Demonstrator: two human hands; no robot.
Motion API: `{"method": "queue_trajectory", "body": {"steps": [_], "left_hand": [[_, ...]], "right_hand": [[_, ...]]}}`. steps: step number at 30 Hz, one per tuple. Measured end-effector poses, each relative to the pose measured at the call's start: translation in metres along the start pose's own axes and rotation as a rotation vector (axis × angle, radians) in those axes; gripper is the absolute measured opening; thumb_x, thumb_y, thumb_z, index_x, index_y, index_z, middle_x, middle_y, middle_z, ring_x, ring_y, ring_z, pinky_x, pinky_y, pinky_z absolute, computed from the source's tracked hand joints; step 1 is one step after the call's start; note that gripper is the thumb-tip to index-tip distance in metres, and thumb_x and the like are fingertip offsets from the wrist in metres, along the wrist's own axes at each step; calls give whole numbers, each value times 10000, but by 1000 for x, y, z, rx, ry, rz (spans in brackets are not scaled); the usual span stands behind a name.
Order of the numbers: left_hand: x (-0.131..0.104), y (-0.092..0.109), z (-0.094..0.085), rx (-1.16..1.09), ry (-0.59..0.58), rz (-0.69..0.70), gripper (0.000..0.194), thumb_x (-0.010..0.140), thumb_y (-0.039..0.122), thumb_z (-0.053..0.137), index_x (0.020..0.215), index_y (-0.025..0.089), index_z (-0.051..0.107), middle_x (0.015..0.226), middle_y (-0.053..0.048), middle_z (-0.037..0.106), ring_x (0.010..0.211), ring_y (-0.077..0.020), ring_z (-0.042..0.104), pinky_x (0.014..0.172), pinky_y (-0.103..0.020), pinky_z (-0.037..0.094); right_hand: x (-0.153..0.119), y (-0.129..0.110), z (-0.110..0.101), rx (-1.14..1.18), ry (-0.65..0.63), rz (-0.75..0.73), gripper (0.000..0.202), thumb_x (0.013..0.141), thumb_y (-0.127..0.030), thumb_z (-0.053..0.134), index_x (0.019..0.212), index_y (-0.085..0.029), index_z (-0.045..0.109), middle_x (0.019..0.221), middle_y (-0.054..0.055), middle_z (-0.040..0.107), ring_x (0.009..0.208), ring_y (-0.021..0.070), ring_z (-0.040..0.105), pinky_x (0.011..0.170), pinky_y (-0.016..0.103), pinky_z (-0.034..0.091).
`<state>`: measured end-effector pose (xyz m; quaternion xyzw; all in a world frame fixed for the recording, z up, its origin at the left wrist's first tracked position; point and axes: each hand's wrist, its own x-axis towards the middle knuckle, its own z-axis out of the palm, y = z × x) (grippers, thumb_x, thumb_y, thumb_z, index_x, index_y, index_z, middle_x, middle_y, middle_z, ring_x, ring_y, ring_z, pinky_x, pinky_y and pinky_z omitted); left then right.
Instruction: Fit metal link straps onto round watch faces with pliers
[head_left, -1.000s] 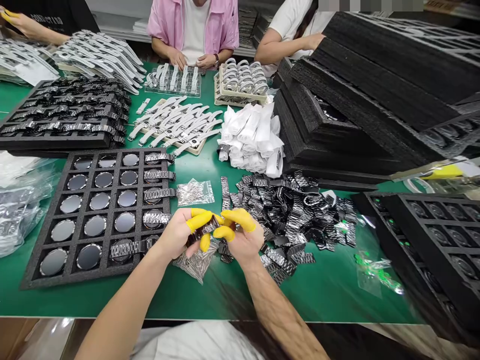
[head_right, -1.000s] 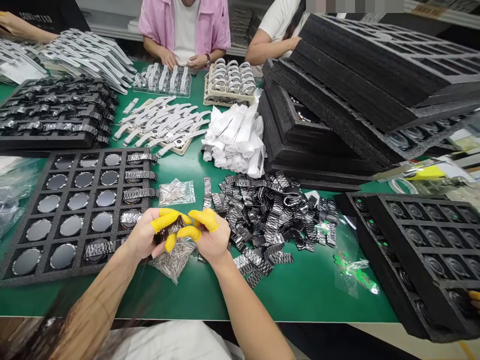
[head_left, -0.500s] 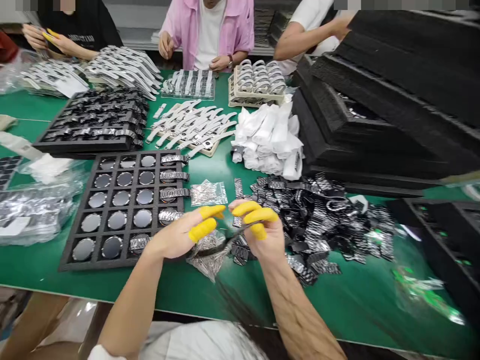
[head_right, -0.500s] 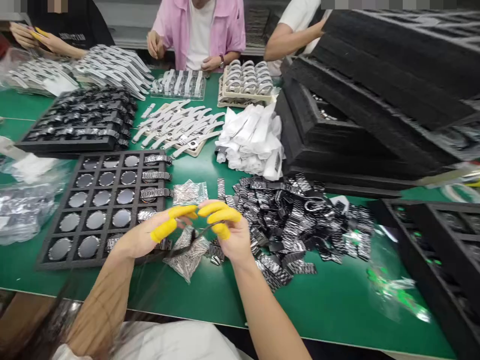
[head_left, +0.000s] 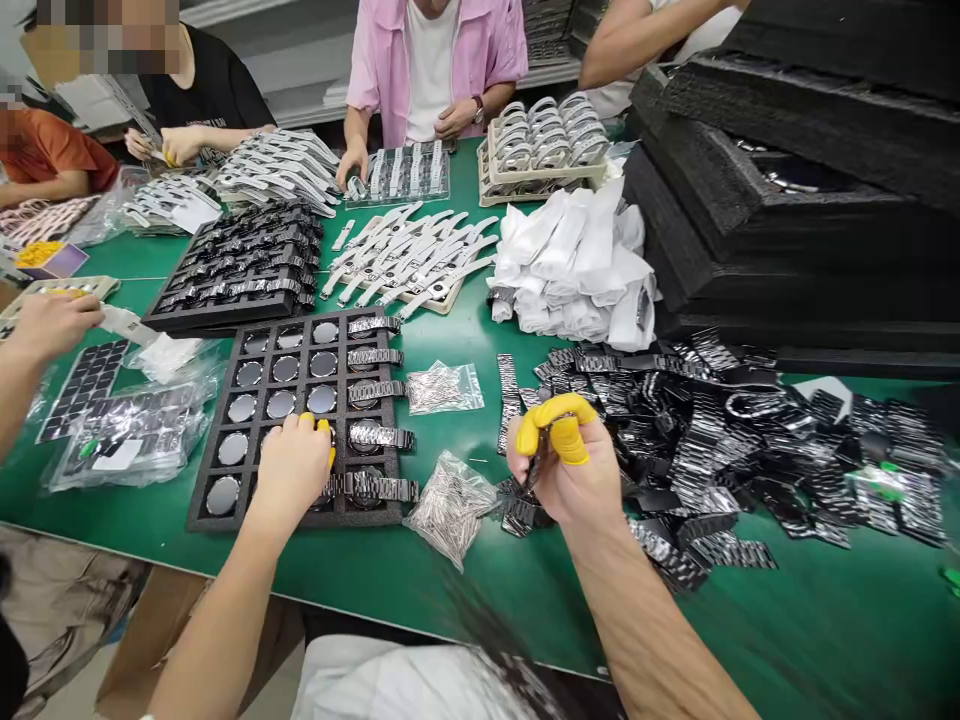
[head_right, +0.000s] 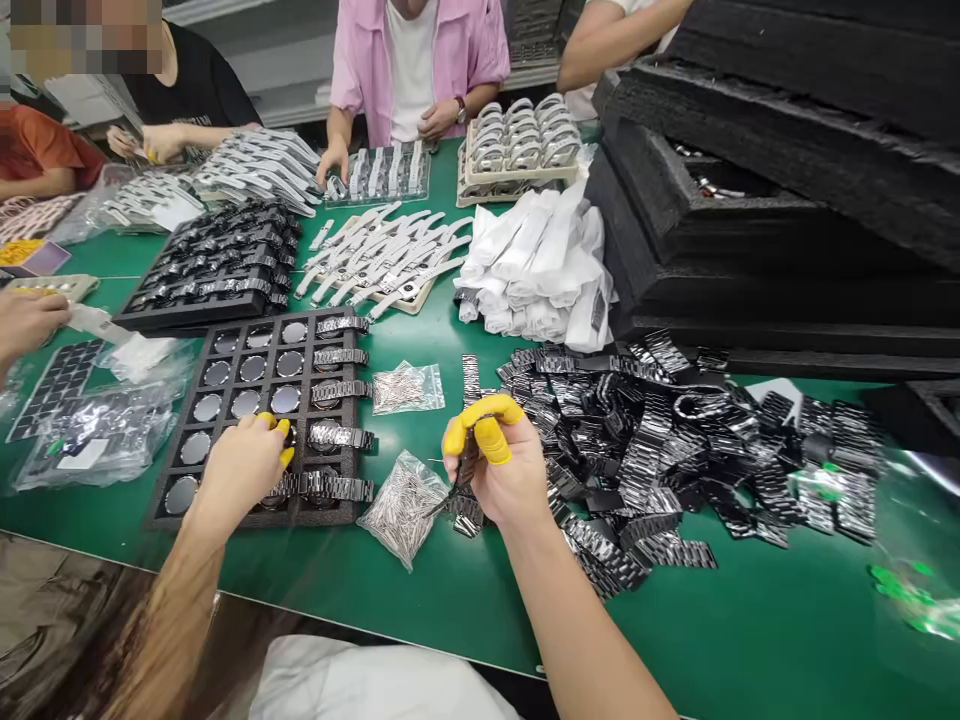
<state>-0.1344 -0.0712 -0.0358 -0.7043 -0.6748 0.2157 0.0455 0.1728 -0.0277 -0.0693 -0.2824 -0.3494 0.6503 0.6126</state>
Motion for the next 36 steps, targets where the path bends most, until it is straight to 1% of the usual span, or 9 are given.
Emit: {"method": "queue_trajectory", "body": {"steps": [4,9,13,21,25,28,31,33,36], "left_hand": [[2,-18,16,-83,105,100,295,978,194,489,1075,99,751,980,-192,767,990,-367,694,887,-493,561],[-5,-49,51,-496,314,69,267,1002,304,517,1148,169,696,1086,-151,764,1097,-330,676,942,-443,567],[-9,-49,42,-817,292,-110,269,963,454,613,1059,207,660,868,-59,730,788,-252,690,740,-357,562],[25,25,-22,-1775,356,-25,390,777,467,857,1000,195,688,1079,-68,766,1013,-239,730,879,-354,605],[45,75,-29,-2190,57,152,463,780,475,864,1020,201,578,1197,-131,771,909,-257,777,637,-314,614],[51,99,-20,-2140,71,191,384,832,408,825,1013,211,549,1122,-116,797,841,-229,779,564,-251,557],[48,107,-10,-1754,227,270,218,897,201,686,1114,203,669,1163,-95,791,1002,-223,758,797,-320,616],[43,105,-6,-1477,327,352,378,859,64,595,1177,214,734,1147,-77,788,1048,-223,732,914,-365,604],[38,99,-2,-1252,461,440,531,802,-18,532,1205,234,771,1120,-68,788,1033,-230,706,895,-381,606]], "right_hand": [[-2,-5,4,24,-67,34,336,865,-533,843,819,-242,681,558,-20,613,446,131,528,361,220,397],[-2,-10,3,70,-65,140,352,874,-532,833,814,-234,656,564,-25,630,410,110,505,352,191,369],[-3,-8,2,67,-124,308,407,852,-555,846,808,-214,628,561,-26,643,383,90,485,345,173,340],[-7,11,11,-80,-325,610,442,880,-576,801,843,-186,595,642,13,724,356,56,434,354,179,268],[-8,26,16,-39,-259,483,447,880,-598,789,858,-199,589,619,-14,708,365,65,453,378,187,313],[-8,36,17,-22,-215,430,451,869,-609,793,861,-198,605,594,-24,693,361,68,452,385,194,322],[-8,43,17,-39,-221,434,445,848,-599,811,848,-187,640,589,-18,693,371,74,461,384,202,314],[-9,46,19,-51,-246,457,434,836,-583,824,838,-180,662,585,-17,695,362,71,450,374,203,297],[-12,49,20,-57,-285,499,442,816,-587,834,805,-174,676,563,-18,690,337,64,427,357,202,281]]}}
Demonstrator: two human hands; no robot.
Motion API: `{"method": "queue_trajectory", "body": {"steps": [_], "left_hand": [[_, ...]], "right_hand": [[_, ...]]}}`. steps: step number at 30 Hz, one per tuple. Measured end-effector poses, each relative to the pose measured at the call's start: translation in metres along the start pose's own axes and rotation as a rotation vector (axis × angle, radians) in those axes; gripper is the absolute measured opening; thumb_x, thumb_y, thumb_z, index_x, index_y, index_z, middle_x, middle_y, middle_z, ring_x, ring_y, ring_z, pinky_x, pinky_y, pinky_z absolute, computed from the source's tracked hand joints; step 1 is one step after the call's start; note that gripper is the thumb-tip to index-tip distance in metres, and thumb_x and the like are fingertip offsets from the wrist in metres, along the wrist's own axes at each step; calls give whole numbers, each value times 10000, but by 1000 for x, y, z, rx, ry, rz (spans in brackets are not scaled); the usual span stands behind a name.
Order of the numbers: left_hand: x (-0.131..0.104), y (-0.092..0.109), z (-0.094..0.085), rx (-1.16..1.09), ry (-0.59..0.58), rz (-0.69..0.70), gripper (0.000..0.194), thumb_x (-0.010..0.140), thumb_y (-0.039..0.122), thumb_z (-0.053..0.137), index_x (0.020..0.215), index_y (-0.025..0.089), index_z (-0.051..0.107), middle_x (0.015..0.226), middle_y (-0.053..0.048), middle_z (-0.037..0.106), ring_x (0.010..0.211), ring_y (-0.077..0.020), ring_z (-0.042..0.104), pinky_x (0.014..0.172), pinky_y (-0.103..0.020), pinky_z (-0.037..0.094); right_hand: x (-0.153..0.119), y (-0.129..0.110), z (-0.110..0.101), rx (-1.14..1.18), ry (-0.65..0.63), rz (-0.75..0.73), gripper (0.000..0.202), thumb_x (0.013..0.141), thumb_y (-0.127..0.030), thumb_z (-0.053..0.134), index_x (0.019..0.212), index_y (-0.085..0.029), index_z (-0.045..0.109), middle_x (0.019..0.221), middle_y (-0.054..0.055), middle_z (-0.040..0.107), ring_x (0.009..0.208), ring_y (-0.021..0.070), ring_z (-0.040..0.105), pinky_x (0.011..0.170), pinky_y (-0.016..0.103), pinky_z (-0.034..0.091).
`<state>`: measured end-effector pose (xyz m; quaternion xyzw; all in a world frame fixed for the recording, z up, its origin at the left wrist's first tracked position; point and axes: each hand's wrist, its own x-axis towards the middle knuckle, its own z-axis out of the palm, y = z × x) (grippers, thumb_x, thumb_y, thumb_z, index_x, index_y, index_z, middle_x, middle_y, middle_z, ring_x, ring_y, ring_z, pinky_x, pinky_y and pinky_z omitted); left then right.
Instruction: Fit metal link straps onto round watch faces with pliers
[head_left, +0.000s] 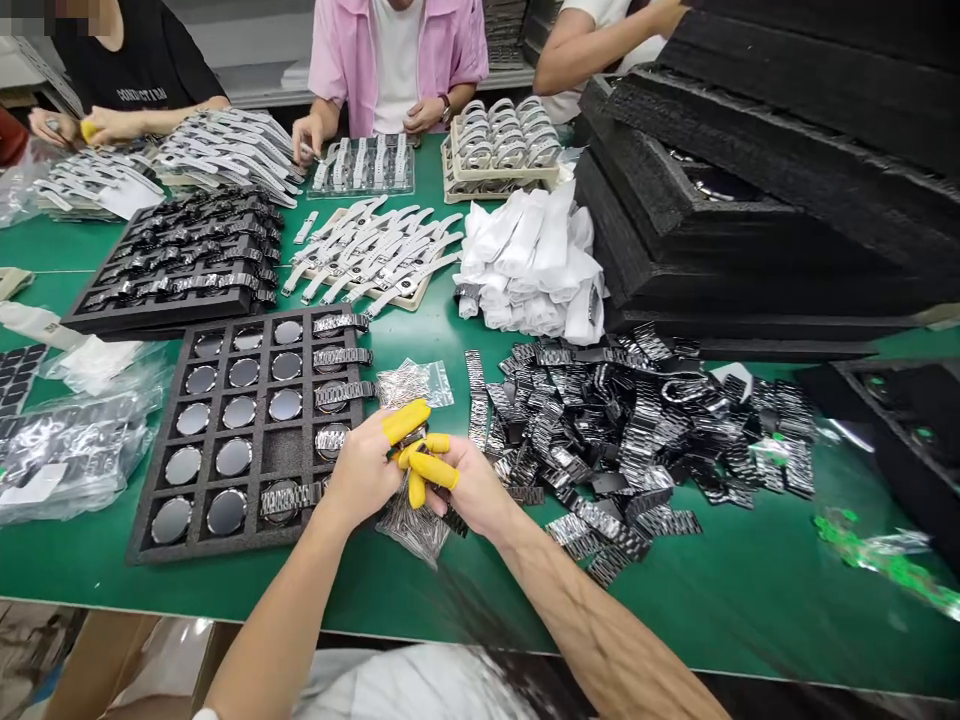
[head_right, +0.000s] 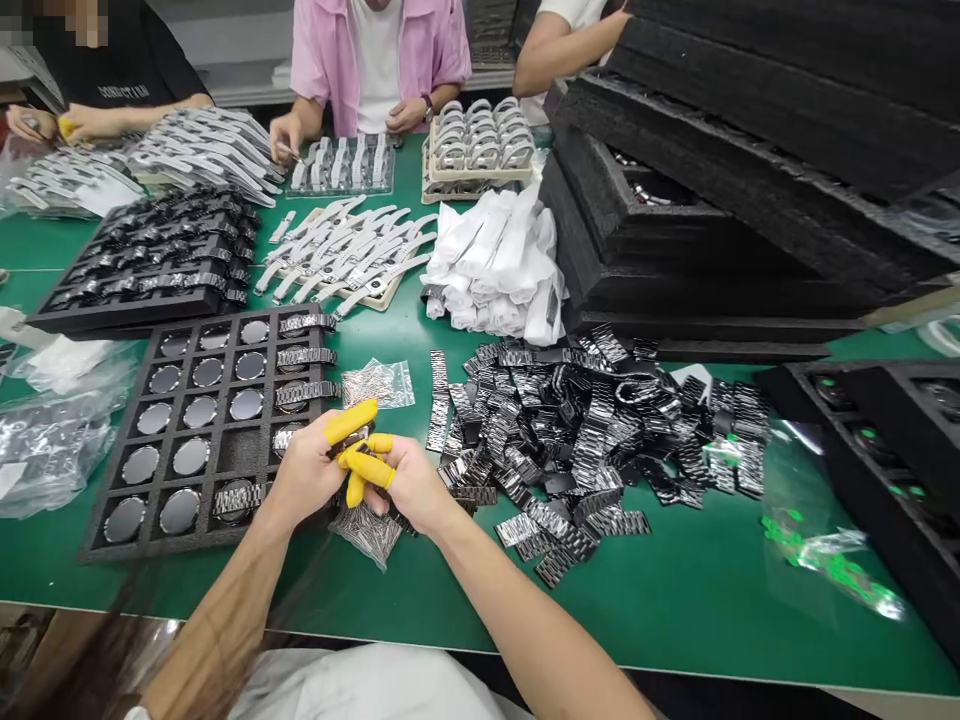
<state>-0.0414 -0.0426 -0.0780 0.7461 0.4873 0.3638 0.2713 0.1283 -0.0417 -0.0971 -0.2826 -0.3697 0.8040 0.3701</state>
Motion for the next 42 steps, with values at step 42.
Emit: {"method": "queue_trajectory", "body": {"steps": [42], "left_hand": [[-4,0,7,-143,11,174,330,1029,236,509,1351,244,583,1245,-109,532,1157,-257,590,985,-444,564]], "right_hand": [[-2,2,4,55,178,-36,412,844,-553,805,780,-201,601,434,-79,524,343,61,334,364,202,207]]}}
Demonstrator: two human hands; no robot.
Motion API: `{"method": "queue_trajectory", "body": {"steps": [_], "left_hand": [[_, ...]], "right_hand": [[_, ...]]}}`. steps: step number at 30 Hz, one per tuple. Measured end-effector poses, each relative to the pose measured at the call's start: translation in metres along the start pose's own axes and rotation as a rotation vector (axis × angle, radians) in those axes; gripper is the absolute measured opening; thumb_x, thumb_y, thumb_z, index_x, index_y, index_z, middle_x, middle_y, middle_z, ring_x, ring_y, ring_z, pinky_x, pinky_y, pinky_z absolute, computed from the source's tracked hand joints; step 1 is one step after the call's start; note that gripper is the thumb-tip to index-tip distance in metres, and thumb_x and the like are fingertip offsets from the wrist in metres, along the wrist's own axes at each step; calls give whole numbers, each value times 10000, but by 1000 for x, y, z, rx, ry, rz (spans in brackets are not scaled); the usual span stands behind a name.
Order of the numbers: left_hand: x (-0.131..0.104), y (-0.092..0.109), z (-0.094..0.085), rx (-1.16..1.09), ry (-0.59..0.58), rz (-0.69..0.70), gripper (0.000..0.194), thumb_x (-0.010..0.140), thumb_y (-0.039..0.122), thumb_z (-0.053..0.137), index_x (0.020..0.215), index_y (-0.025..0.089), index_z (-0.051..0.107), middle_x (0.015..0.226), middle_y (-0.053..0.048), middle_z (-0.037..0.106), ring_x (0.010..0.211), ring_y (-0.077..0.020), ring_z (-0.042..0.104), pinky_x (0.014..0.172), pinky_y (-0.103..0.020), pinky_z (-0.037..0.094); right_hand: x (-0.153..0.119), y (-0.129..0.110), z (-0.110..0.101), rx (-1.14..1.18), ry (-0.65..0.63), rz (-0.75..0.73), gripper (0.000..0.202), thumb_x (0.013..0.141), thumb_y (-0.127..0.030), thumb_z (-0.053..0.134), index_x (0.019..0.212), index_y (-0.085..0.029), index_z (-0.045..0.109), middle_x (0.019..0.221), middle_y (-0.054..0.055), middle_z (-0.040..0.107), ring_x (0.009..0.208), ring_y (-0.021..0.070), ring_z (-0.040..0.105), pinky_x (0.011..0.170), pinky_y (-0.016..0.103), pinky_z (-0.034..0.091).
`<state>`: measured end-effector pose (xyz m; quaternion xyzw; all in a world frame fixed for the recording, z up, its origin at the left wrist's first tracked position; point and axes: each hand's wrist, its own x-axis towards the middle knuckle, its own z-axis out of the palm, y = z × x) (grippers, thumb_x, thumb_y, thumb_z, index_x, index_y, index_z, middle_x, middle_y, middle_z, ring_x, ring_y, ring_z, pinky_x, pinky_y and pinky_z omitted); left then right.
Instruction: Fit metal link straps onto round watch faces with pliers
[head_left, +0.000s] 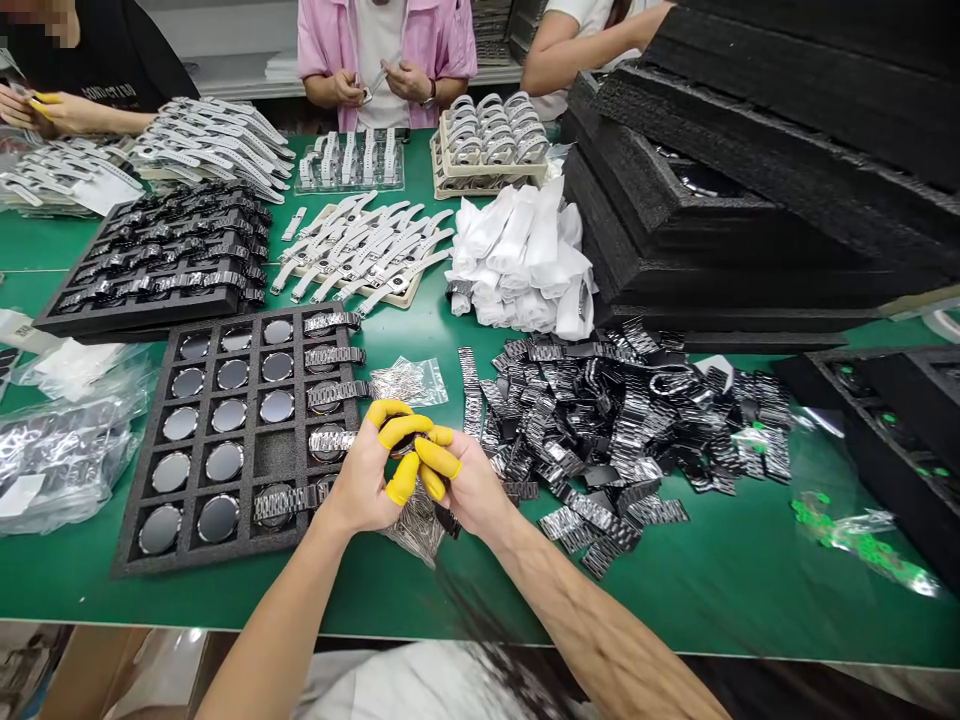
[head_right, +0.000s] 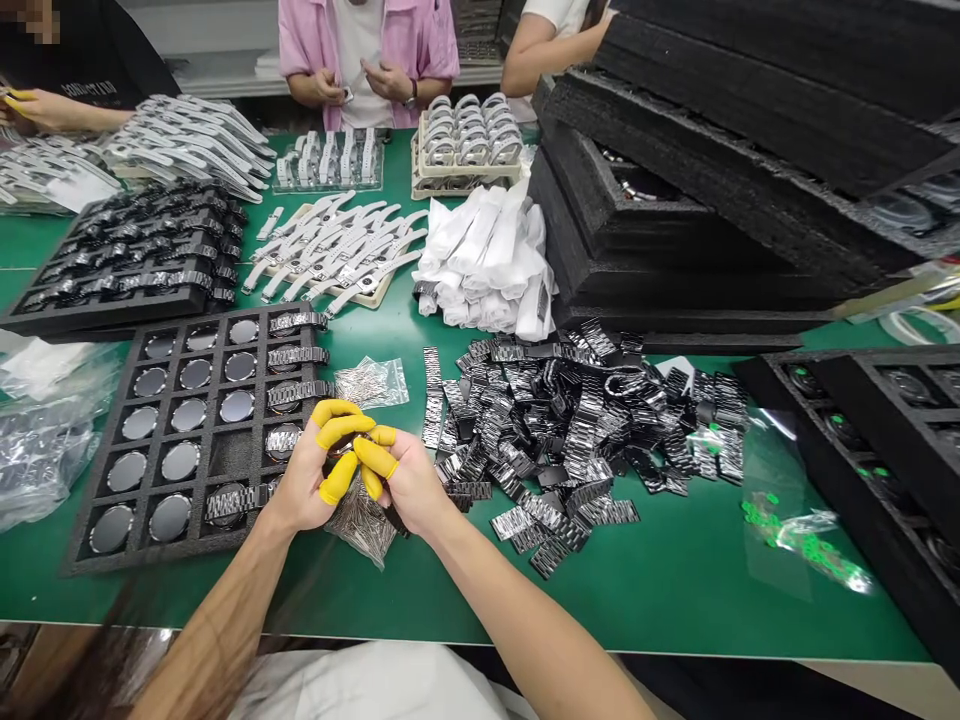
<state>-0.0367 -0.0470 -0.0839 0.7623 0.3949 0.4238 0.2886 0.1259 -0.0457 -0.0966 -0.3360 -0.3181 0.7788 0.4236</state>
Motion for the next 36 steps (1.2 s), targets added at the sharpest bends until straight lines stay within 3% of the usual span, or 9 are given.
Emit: {"method": "queue_trajectory", "body": {"steps": [6,17,20,24,26,28,31,34,36], "left_hand": [[-1,1,-4,-121,-49,-28,358,1068,329,474,1405,262,576,1278,-118,528,1175,-272,581,989,-443,551],[-1,1,-3,-61,-16,2,379,1069,324,493,1432,240,560,1306,-136,550,1209,-275,585,1018,-460,548],[-1,-4,-4,-6,114,-8,268,1023,301,633,1283,239,643,1159,-95,624,1074,-232,640,937,-408,573],[4,-10,-12,-259,484,-82,201,911,343,825,989,243,669,1039,-31,662,961,-180,685,852,-332,594],[9,-10,-16,-461,688,-133,255,928,390,807,1036,254,620,1142,-35,705,1003,-200,744,856,-351,624],[12,-8,-19,-543,797,-136,239,974,380,754,1090,268,578,1231,-42,731,927,-198,790,796,-352,647],[9,-5,-15,-432,636,-73,203,956,300,770,1076,264,610,1261,-65,747,871,-196,795,699,-318,643],[-1,-4,1,-278,280,-83,199,903,244,804,1065,257,689,1296,-101,729,1146,-267,742,901,-413,639],[-7,-2,14,-248,118,-182,259,891,220,801,1126,254,698,1240,-102,743,1160,-268,727,987,-443,601]], "right_hand": [[-2,-4,2,-5,-4,-8,422,836,-560,810,770,-203,597,432,-79,524,346,62,339,379,206,213],[0,-2,-1,57,-52,10,426,857,-565,810,817,-198,597,446,-86,524,344,52,330,380,190,228],[-1,-10,-4,63,-89,14,450,879,-622,768,922,-208,597,563,-63,600,411,71,432,412,187,325],[-6,-34,-15,-194,-369,150,492,873,-566,798,1160,-216,603,881,4,718,656,128,641,581,238,517],[-7,-45,-23,-428,-466,227,361,917,-482,772,1100,-201,639,863,-2,703,653,119,623,602,242,514],[-7,-49,-29,-603,-451,256,244,991,-429,677,984,-186,655,787,-9,687,579,98,560,559,232,469],[-4,-45,-35,-593,-302,215,223,1004,-419,644,1040,-199,627,743,-13,712,499,91,502,487,225,400],[-2,-38,-35,-396,-104,58,332,940,-461,731,1121,-223,587,650,-49,687,454,97,487,458,219,362],[-1,-35,-34,-284,-26,-51,359,911,-491,767,1080,-232,585,573,-80,622,429,97,472,455,221,363]]}}
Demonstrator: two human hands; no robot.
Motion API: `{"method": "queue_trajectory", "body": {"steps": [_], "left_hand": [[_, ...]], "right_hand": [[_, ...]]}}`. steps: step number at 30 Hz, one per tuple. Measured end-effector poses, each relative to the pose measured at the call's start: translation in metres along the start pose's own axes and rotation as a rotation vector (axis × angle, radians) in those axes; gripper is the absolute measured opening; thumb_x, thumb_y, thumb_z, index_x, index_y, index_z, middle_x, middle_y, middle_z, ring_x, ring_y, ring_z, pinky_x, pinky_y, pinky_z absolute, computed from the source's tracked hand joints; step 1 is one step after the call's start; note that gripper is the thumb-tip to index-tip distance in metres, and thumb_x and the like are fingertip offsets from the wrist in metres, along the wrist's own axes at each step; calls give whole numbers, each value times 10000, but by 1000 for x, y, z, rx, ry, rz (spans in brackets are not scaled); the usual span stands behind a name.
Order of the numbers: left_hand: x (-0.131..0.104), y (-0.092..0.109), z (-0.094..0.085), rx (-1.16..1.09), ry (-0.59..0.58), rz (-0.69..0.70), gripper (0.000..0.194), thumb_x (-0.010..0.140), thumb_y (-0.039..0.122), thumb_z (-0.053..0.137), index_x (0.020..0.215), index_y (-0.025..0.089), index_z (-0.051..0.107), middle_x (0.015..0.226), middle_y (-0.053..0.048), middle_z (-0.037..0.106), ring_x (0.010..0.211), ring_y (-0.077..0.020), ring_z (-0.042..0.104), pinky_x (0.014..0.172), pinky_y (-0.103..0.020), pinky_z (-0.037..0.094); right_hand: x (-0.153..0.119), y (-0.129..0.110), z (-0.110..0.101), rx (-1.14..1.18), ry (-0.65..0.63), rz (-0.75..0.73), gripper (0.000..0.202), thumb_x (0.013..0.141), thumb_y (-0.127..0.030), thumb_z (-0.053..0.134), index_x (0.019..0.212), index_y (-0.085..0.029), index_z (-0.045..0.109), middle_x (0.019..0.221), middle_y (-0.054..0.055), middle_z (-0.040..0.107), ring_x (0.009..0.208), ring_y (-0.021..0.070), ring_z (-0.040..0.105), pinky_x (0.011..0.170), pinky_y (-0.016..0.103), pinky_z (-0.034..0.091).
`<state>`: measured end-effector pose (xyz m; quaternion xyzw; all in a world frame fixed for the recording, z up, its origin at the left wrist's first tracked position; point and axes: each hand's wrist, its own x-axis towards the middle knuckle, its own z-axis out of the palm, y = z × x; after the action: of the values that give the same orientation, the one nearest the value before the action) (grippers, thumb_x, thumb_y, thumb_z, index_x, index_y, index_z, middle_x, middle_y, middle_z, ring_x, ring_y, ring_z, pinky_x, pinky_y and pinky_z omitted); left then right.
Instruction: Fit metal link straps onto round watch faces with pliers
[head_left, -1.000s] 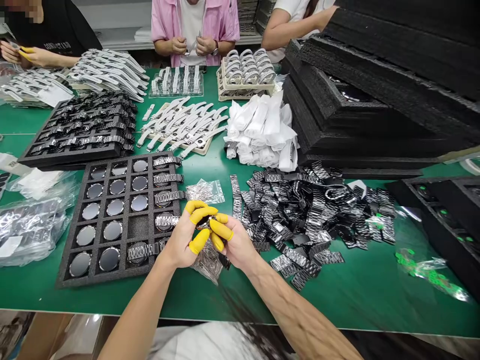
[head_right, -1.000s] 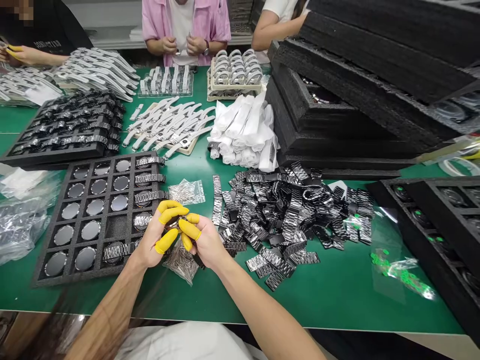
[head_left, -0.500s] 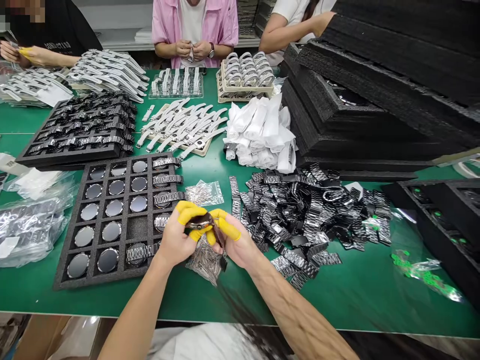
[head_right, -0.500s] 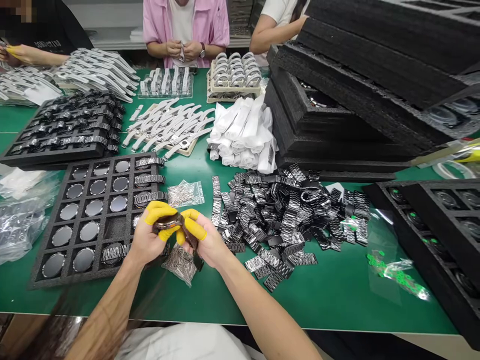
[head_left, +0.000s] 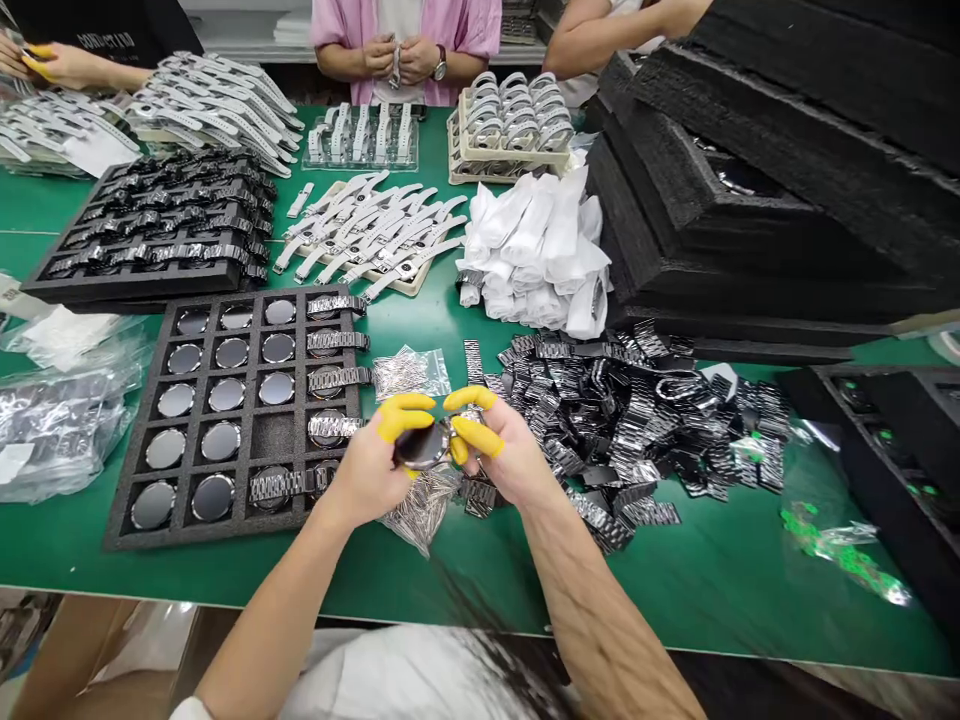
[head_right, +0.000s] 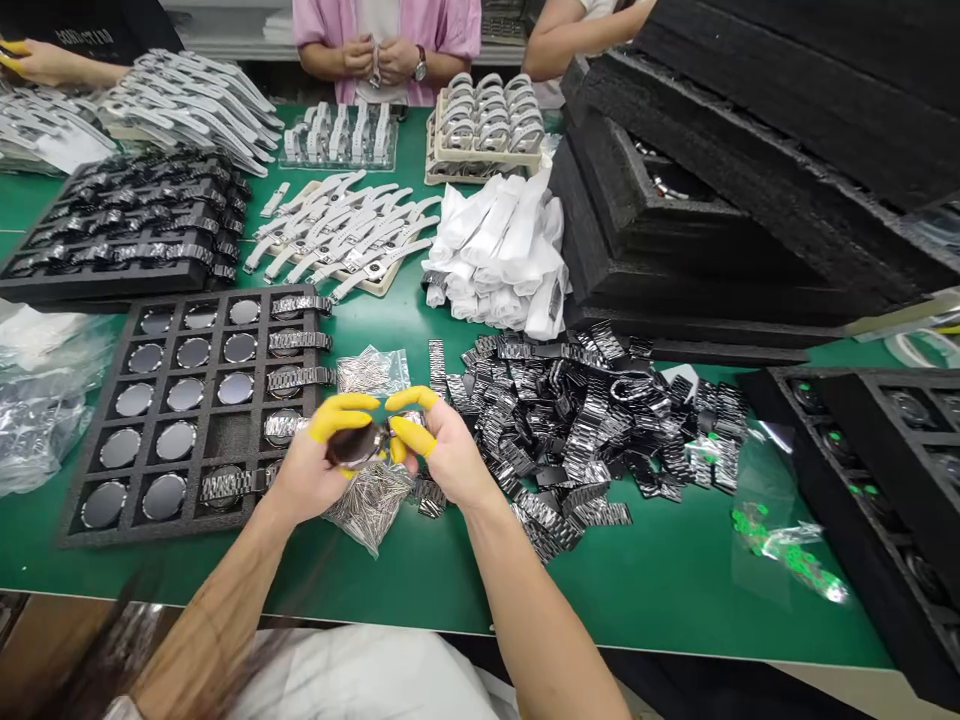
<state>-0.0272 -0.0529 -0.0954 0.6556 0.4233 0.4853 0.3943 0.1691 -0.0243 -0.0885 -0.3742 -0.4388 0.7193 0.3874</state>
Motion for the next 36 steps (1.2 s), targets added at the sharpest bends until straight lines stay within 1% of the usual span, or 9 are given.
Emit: {"method": "queue_trajectory", "body": {"steps": [4,8,12,19,23,26,29,32,36], "left_hand": [[0,5,11,-179,-20,-340,402,884,304,818,1234,229,634,1063,-72,756,945,-209,750,825,-337,602],[14,13,-12,-438,333,-516,559,803,456,874,1239,188,652,892,-36,755,589,-104,621,506,-208,464],[24,15,-44,-518,535,-507,548,681,461,943,1080,145,739,824,-30,755,440,-22,392,369,-176,235],[19,16,-50,-445,493,-459,454,718,398,914,1072,149,775,944,-73,778,595,-78,562,406,-169,345],[12,11,-43,-50,369,-344,399,847,307,786,1224,185,735,1104,-87,787,874,-182,733,714,-276,608],[6,9,-39,451,261,-189,484,888,229,695,1371,207,683,1267,-105,743,1055,-251,747,948,-380,610],[3,10,-33,767,48,-119,600,879,196,673,1475,250,623,1329,-97,703,1027,-258,760,897,-356,617],[2,12,-26,858,-120,-121,589,902,211,660,1487,260,613,1297,-85,709,1006,-252,766,833,-327,620],[1,11,-20,867,-160,-107,556,902,177,639,1452,255,648,1255,-96,719,1002,-267,762,810,-335,614]], "right_hand": [[-1,0,-3,42,3,-79,409,919,-529,764,1164,-257,582,628,-79,610,438,117,510,452,248,415],[-1,-2,-24,-371,19,-217,321,957,-446,739,1213,-287,631,1028,46,708,900,223,693,745,367,588],[3,6,-41,-1038,-99,-268,98,937,-284,761,1022,-260,717,1237,102,651,1255,316,553,1116,556,453],[8,23,-32,-1399,-108,-269,168,935,-81,651,842,-218,681,1226,117,622,1256,324,513,1072,547,429],[15,22,-38,-1238,-63,-329,159,973,-133,587,855,-222,645,1099,118,656,1150,313,551,1010,527,466],[16,18,-37,-911,40,-365,134,1012,-242,585,883,-233,619,966,81,656,948,254,593,871,439,520],[12,18,-21,-449,165,-346,159,1008,-389,650,941,-249,615,847,22,632,713,181,569,612,317,484],[8,20,4,-62,197,-294,267,920,-456,778,1021,-268,617,768,-25,615,600,141,535,481,251,403],[7,22,25,135,186,-197,373,825,-448,867,1030,-267,614,707,-55,602,556,117,519,451,220,374]]}}
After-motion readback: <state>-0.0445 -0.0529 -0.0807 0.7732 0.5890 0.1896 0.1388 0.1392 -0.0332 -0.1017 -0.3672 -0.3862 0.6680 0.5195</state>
